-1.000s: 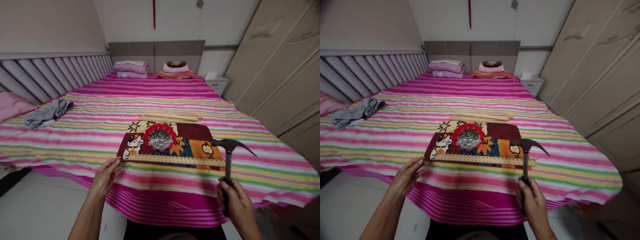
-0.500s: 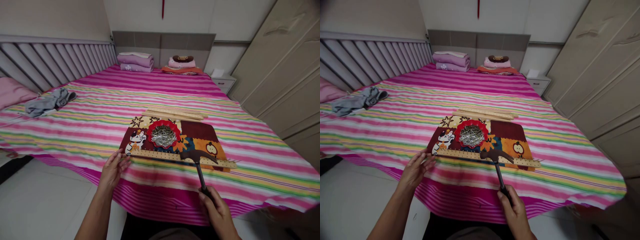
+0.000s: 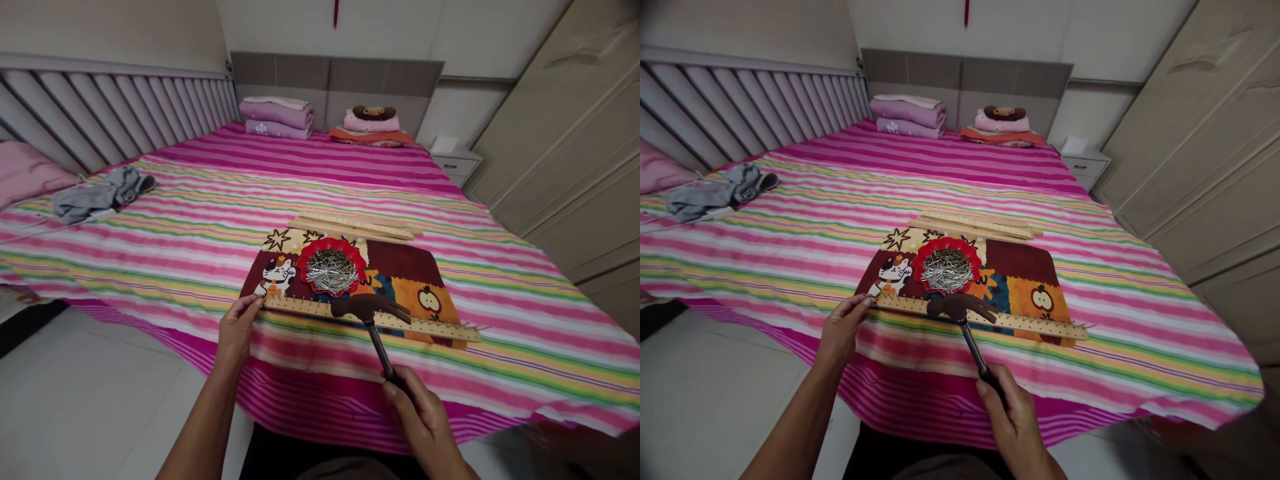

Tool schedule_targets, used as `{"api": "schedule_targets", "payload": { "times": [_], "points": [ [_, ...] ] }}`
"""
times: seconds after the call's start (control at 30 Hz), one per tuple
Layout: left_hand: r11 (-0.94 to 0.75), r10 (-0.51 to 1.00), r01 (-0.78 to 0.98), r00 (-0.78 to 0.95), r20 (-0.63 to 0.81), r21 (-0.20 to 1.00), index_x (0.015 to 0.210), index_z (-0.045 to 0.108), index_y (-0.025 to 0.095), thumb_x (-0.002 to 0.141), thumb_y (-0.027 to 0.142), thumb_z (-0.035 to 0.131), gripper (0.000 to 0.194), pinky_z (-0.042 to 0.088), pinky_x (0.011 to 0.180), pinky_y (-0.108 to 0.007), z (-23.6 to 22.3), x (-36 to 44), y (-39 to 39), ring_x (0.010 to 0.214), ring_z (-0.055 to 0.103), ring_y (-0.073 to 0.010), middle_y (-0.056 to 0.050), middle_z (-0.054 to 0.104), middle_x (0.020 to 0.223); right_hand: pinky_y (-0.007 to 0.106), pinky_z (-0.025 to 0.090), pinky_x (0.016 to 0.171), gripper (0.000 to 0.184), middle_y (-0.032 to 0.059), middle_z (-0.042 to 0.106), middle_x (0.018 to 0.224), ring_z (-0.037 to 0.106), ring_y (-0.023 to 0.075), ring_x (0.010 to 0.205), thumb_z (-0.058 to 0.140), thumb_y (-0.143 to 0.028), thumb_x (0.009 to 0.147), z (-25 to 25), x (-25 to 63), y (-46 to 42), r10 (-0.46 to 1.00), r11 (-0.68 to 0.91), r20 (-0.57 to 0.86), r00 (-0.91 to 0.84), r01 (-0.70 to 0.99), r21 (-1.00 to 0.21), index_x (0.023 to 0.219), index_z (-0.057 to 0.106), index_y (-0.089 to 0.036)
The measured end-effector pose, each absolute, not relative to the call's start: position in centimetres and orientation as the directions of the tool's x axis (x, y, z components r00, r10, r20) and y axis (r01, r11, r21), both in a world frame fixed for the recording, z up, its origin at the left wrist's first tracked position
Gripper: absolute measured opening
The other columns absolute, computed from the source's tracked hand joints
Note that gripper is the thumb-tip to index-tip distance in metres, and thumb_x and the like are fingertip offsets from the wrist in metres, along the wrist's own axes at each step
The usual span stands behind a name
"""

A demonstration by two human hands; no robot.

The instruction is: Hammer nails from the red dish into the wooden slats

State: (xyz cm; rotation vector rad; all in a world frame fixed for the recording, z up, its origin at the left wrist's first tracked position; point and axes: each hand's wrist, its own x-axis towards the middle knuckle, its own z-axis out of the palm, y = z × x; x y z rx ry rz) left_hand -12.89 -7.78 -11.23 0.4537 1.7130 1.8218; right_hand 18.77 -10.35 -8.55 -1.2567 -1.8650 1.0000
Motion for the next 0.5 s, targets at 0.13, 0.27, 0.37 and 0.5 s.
{"api": "schedule_targets", "payload": {
  "times": [0.13,0.27,0.37,0.5],
  "points": [
    [0.006,0.619,-0.144,-0.776,-0.116,0.99,0.072,0.069,0.017,0.049,0.039,0.078,0.034,0.047,0.076,-0.029,-11.7,-12.6,-7.2,0.078,0.059,-0.0154,-0.001,0.069,0.077,0.02,0.035,0.047,0.018,-0.0056,0.045,0.057,0.042,0.0112,0.049,0.046,-0.036,0.09,-8.7,18.0,-10.4,0.939,0.256,0.123,-0.321,0.413,-0.874,0.089,0.058,-0.022],
    [0.017,0.632,-0.119,-0.768,-0.103,0.993,0.074,0.069,0.017,0.052,0.039,0.077,0.032,0.047,0.074,-0.029,-11.8,-12.4,-6.9,0.077,0.059,-0.0154,-0.001,0.069,0.077,0.019,0.036,0.047,0.015,-0.006,0.046,0.059,0.043,0.0106,0.05,0.047,-0.033,0.09,-9.3,17.8,-10.5,0.919,0.297,0.149,-0.364,0.395,-0.87,0.09,0.057,-0.022],
    [0.035,0.646,-0.109,-0.756,-0.105,0.993,0.074,0.069,0.017,0.053,0.039,0.076,0.031,0.048,0.075,-0.029,-11.8,-12.3,-6.9,0.079,0.06,-0.0162,-0.002,0.069,0.078,0.018,0.036,0.047,0.013,-0.006,0.047,0.06,0.043,0.0102,0.051,0.047,-0.031,0.091,-9.3,17.7,-10.4,0.913,0.305,0.151,-0.379,0.388,-0.87,0.091,0.057,-0.023],
    [0.065,0.659,-0.037,-0.749,-0.071,0.997,0.076,0.07,0.018,0.056,0.041,0.074,0.03,0.048,0.079,-0.031,-12.2,-12.4,-7.0,0.082,0.061,-0.0174,-0.002,0.07,0.081,0.017,0.036,0.046,0.014,-0.0057,0.049,0.06,0.045,0.0098,0.051,0.047,-0.03,0.091,-8.9,17.3,-10.2,0.911,0.307,0.157,-0.381,0.374,-0.875,0.092,0.058,-0.022]
  ]
}}
